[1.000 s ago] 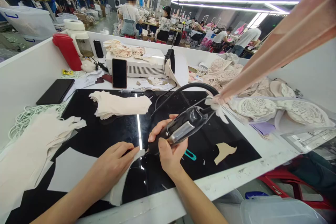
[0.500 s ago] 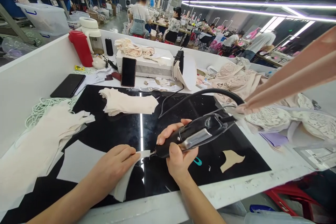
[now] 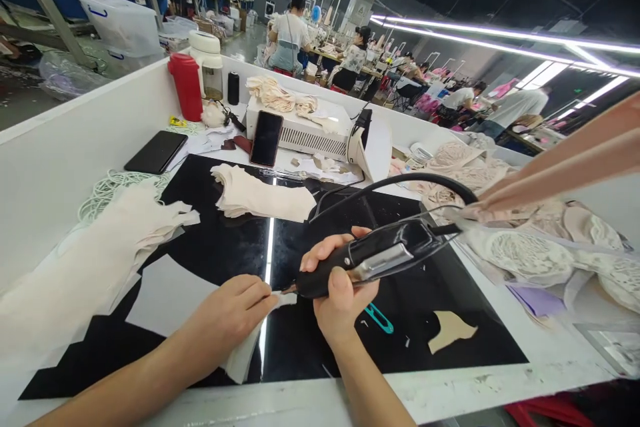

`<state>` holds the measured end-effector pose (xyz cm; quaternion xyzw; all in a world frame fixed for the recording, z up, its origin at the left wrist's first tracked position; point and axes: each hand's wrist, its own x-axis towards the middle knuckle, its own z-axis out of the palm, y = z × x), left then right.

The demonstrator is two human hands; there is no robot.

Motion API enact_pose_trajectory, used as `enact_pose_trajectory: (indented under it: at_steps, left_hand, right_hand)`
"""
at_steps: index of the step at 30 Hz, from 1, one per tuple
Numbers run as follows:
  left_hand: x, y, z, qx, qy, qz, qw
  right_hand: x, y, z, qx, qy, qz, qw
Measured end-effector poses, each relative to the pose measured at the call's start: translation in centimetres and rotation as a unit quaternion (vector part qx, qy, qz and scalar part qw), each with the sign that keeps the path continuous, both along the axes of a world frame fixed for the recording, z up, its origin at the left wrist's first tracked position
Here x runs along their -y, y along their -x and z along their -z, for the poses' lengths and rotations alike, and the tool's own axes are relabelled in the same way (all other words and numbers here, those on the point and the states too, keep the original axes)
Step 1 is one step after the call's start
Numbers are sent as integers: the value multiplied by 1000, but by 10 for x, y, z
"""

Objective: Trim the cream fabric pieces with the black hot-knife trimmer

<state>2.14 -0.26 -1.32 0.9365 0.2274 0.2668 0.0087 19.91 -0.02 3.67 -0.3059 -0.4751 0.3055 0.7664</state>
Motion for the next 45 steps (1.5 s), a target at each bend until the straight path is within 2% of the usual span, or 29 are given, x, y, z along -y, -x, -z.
enact_pose_trajectory:
  at_steps: [5, 9, 16, 22, 30, 39, 45]
  left_hand:
    - [0, -1, 4, 13, -13, -8, 1000]
    - [0, -1, 6, 7, -17, -12, 1000]
    - [2, -1, 6, 9, 0, -5, 1000]
    - [2, 0, 5, 3, -5, -9, 1000]
    - [1, 0, 6, -5, 15, -5, 1000]
    - [0, 0, 2, 11, 2, 4, 1000]
    - [0, 1, 5, 0, 10, 0, 1000]
  right_hand:
    - [0, 3, 3, 17, 9, 10, 1000]
    - [1, 1, -2, 18, 26, 12, 999]
    - [3, -8, -6, -2, 7, 37, 999]
    - [2, -10, -2, 4, 15, 38, 999]
    - [9, -5, -10, -4, 6, 29, 1000]
    - [14, 1, 1, 25, 20, 15, 999]
    - [14, -6, -6, -7, 8, 20, 1000]
